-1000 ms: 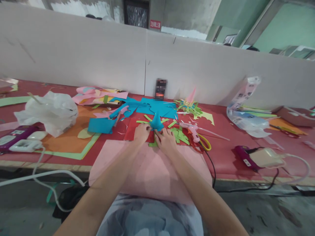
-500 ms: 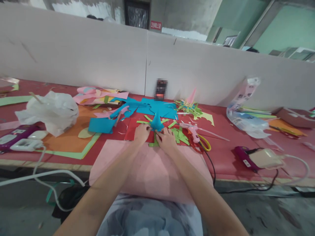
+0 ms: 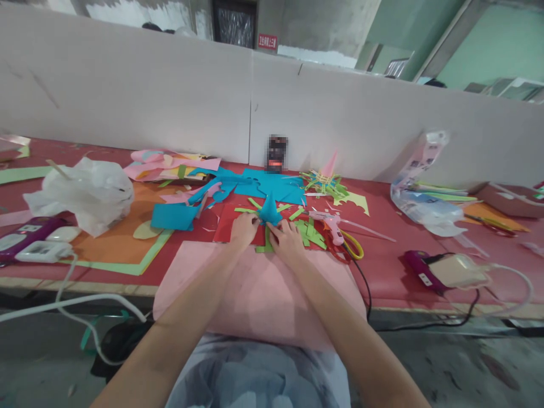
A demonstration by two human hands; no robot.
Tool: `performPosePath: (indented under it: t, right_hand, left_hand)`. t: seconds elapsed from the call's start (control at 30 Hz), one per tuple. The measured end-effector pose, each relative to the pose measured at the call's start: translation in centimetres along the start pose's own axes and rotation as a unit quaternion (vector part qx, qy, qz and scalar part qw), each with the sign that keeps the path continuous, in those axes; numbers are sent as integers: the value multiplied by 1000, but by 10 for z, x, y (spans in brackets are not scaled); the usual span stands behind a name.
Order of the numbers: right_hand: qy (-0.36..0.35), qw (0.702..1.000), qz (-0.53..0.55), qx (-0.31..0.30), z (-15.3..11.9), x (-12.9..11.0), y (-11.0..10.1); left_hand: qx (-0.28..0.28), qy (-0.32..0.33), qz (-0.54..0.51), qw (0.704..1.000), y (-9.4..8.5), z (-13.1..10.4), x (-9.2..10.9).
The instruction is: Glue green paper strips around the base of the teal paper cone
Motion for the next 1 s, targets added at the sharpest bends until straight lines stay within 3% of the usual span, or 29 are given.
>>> performPosePath:
  t: [0.4,0.57,0.63,0.73,0.83,0.9,1.0]
  right_hand:
    - [18,1000,-1,-8,0,1,3]
    - [55,997,60,0,1,9,4]
    - [74,990,119,30,2,15,-1]
    - [107,966,205,116,1,25,-17]
    - [154,931,248,219,-5,35,-37]
    - [178,910,261,266,-9,41,-46]
    - [200,894,270,295,-12,46,-50]
  left_hand:
    - [-1,-6,-9,1000,2,1,-1]
    - [-23,1,-33,999,0,8,-3]
    - [-8,-2,-52,999,-10,13,0]
    - [90,-7,-69,994,-41,20,14]
    - [163,65,-83,981,-70,27,40]
    - [171,91,-63,979,-79,31,55]
    - [141,102,-1,985,-78,36,66]
Point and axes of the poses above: each hand's wrist, its own z-axis towards the middle knuckle, its own y-axis out of the palm, x = y × z, the point moved 4 cm from there along z, towards the middle knuckle, and after that the axes turned 7 degrees about z, right-handed, at the moved point
